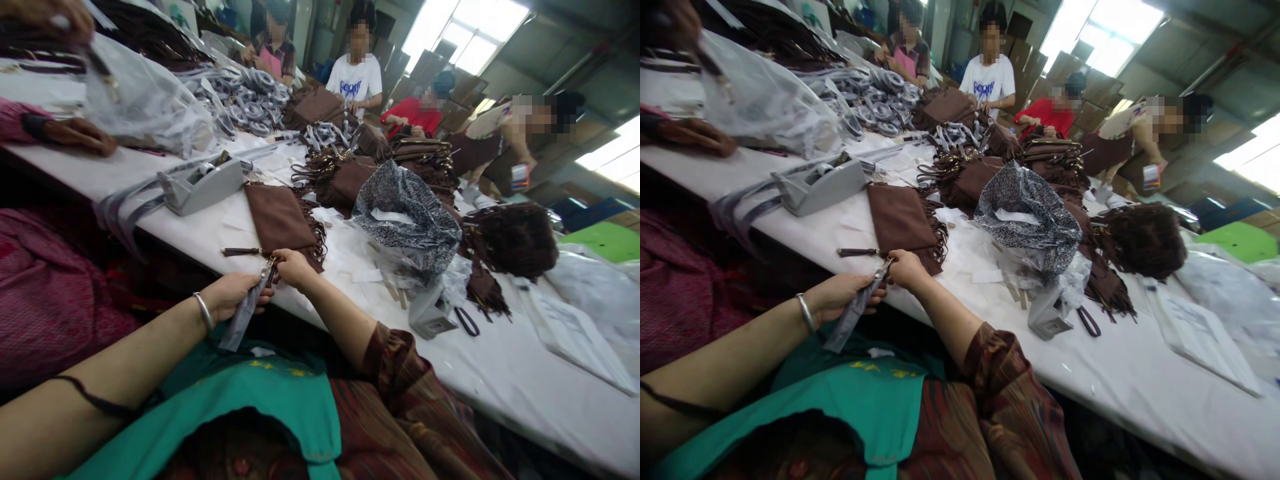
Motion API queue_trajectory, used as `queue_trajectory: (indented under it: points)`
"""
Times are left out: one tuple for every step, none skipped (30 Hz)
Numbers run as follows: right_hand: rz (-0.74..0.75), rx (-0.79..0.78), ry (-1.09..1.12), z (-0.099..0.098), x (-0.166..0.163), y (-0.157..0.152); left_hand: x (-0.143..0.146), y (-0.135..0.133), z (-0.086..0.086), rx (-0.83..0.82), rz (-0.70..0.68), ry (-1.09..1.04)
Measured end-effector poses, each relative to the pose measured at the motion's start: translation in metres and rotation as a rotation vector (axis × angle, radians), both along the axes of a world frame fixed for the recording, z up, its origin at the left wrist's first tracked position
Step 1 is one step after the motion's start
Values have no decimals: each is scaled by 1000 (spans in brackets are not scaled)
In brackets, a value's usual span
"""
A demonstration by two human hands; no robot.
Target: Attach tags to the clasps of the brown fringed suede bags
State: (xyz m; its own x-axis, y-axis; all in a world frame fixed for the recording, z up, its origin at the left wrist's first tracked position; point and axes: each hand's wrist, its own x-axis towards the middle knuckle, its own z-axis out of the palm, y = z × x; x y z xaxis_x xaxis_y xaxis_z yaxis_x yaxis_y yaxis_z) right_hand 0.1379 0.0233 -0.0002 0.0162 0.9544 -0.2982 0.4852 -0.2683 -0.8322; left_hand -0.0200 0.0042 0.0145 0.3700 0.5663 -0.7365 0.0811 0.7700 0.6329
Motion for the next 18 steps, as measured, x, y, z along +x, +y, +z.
queue_trajectory:
  points:
    - [-38, -50, 86, 0, 0, 0, 1, 3, 1, -8, -6, -12]
    - [-67, -83, 162, 0, 0, 0, 3, 6, 1, -16, -8, -24]
    - [-87, -96, 224, 0, 1, -1, 4, 9, 1, -23, -4, -33]
    - [-96, -89, 265, 0, 2, -3, 6, 13, 2, -31, 4, -36]
    - [-98, -68, 279, 0, 4, -6, 8, 16, 2, -38, 14, -36]
    - [-97, -39, 266, -1, 7, -9, 10, 20, 2, -43, 23, -35]
    - [-91, 2, 226, -2, 10, -12, 13, 23, 3, -45, 31, -36]
    - [-79, 61, 157, -3, 13, -15, 16, 27, 3, -46, 35, -41]
    - [-58, 140, 66, -3, 17, -18, 18, 29, 3, -47, 34, -50]
    - [-26, 231, -38, -3, 20, -20, 21, 32, 3, -52, 29, -60]
    - [19, 320, -143, -2, 23, -22, 23, 34, 3, -61, 21, -69]
    - [76, 394, -239, -1, 26, -23, 25, 36, 3, -69, 13, -75]
    - [138, 444, -321, 1, 28, -23, 26, 36, 3, -72, 7, -82]
    - [199, 472, -385, 3, 30, -22, 26, 36, 3, -68, 3, -93]
    - [259, 491, -433, 4, 31, -21, 25, 36, 4, -56, 3, -109]
    - [315, 507, -471, 5, 31, -19, 23, 34, 4, -39, 5, -124]
    - [365, 526, -504, 6, 31, -16, 20, 33, 5, -23, 7, -140]
    - [407, 545, -533, 5, 30, -13, 16, 31, 6, -14, 5, -155]
